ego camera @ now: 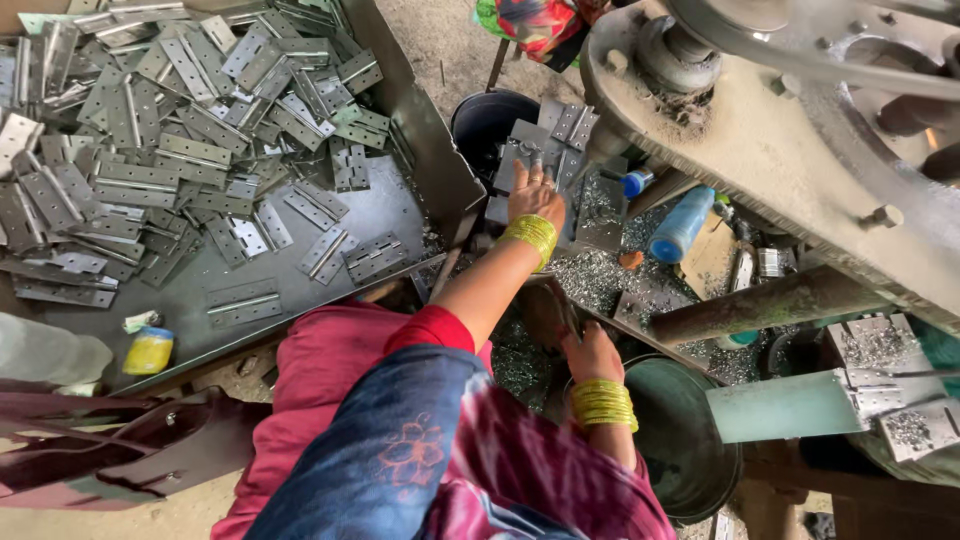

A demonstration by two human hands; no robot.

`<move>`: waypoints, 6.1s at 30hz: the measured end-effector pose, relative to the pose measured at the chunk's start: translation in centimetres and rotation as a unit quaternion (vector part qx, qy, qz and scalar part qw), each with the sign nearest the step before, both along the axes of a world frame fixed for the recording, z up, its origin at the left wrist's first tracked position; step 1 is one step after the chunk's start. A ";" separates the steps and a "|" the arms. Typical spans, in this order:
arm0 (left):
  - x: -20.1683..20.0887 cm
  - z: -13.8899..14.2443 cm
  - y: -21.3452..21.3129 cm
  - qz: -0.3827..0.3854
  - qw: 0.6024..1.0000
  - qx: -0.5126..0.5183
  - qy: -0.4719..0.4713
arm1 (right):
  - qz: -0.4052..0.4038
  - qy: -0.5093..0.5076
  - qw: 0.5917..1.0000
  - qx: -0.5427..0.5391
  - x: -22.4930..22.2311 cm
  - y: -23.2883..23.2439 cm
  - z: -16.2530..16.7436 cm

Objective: The person repeatedly picks up small metal plates from a bin, places them into a manual punching machine, and operates the lever to process them. The processed plates are then dropped into a collection bin below.

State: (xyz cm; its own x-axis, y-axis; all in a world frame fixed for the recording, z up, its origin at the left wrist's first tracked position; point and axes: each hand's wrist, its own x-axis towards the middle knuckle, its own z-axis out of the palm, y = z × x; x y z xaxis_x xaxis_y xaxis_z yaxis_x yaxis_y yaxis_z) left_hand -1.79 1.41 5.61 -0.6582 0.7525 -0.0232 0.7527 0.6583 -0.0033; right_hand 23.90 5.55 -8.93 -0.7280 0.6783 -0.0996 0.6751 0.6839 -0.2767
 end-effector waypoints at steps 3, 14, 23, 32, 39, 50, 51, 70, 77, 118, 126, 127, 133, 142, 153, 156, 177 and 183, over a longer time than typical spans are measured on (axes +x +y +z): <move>0.2 -1.1 0.3 0.005 0.999 0.046 -0.002 | 0.010 -0.045 0.998 0.035 0.5 -2.7 -1.4; -1.3 -0.7 1.5 0.009 0.999 0.017 -0.035 | -0.075 0.026 0.995 -0.057 0.3 -1.2 1.1; -1.8 -2.8 1.6 0.008 0.998 0.060 -0.032 | -0.117 -0.022 0.990 -0.076 -0.7 -3.1 4.1; 1.2 -6.3 -6.6 -0.230 0.938 0.259 -0.024 | -0.073 0.233 0.969 0.036 -3.2 -5.9 15.1; 4.6 0.0 3.4 -0.023 0.993 0.052 0.098 | -0.074 0.257 0.963 0.008 -3.1 -5.2 15.2; 3.9 -4.7 -2.6 -0.018 0.992 0.113 0.042 | -0.072 0.154 0.985 -0.002 -4.2 -5.0 16.5; 3.5 -4.9 -1.8 -0.027 0.998 0.051 0.034 | -0.060 0.142 0.988 -0.002 -4.4 -4.2 15.9; 1.1 -5.5 1.2 0.027 0.993 0.110 0.013 | -0.103 0.026 0.990 -0.094 -1.0 -2.0 4.0; 0.5 -6.7 0.5 0.038 0.974 0.215 0.054 | -0.140 0.028 0.981 -0.135 -0.2 -4.4 2.2; -8.9 -17.7 -24.1 0.251 0.957 0.096 -0.109 | -0.112 0.042 0.986 -0.115 0.2 -4.3 3.4; -8.8 -15.9 -23.8 0.283 0.934 0.115 -0.183 | -0.102 0.049 0.974 -0.195 -0.3 -5.2 8.9; -8.9 -15.9 -24.3 0.286 0.928 0.126 -0.201 | -0.089 0.037 0.982 -0.165 -0.3 -5.0 10.3; -9.6 -16.8 -25.8 0.185 0.948 0.191 -0.173 | -0.002 0.078 0.996 0.052 -2.6 -4.6 16.6; -10.8 -16.5 -25.0 0.233 0.910 0.174 -0.294 | -0.017 0.009 0.993 0.113 -4.7 -5.6 19.2; -10.5 -14.9 -25.9 0.248 0.922 0.130 -0.267 | -0.025 -0.022 0.991 0.129 -5.2 -6.1 19.8; -9.5 -16.0 -25.8 0.286 0.933 0.107 -0.191 | -0.024 -0.037 0.989 0.142 -5.3 -6.2 19.8; -9.3 -13.2 -27.4 0.328 0.771 0.535 -0.108 | -0.004 0.042 0.988 0.151 -4.5 -5.9 17.7; -6.7 -7.8 -22.6 0.194 0.769 0.332 -0.510 | -0.016 0.000 0.988 0.152 -4.7 -6.3 17.7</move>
